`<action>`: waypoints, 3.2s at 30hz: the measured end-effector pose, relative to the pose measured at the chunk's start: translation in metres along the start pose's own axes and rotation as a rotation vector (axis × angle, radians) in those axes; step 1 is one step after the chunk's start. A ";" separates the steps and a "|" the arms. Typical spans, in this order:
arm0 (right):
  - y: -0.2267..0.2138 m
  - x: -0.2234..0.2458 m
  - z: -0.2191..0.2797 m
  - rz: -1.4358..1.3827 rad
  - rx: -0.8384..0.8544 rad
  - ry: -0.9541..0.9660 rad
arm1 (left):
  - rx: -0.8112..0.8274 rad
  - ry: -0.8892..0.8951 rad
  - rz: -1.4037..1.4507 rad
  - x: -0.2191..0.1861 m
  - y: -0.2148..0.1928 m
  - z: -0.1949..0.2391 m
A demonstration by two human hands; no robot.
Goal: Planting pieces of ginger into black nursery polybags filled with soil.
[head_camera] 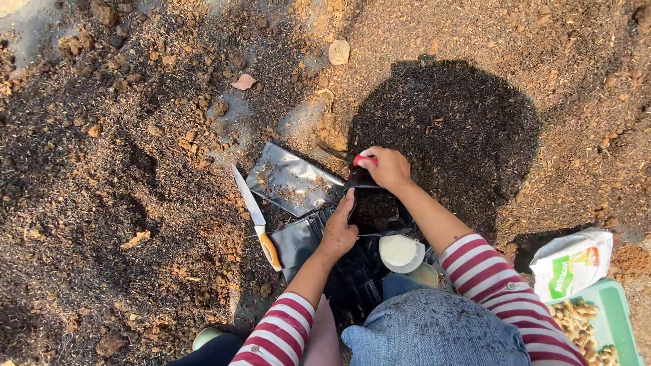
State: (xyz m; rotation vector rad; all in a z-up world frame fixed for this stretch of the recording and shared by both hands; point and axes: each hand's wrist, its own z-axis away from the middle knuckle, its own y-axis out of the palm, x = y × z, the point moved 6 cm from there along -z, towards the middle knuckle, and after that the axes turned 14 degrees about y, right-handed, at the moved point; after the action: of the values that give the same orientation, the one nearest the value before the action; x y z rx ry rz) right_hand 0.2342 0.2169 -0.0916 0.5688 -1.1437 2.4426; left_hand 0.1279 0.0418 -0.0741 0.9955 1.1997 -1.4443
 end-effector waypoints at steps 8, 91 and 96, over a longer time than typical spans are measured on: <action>-0.031 -0.056 0.012 0.115 -0.455 0.148 | -0.042 -0.013 0.104 0.016 -0.001 -0.009; -0.037 -0.124 0.012 -0.610 -0.308 0.201 | -0.125 0.274 -0.008 -0.044 -0.024 -0.031; -0.105 -0.086 0.079 -0.242 -0.407 0.237 | 0.055 0.075 -0.159 -0.081 -0.027 -0.042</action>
State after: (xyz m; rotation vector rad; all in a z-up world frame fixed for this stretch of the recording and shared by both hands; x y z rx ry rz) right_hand 0.3748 0.2032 -0.0228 0.2652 -1.3334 1.9393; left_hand 0.1171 0.0980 0.0014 1.0181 1.3247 -1.5829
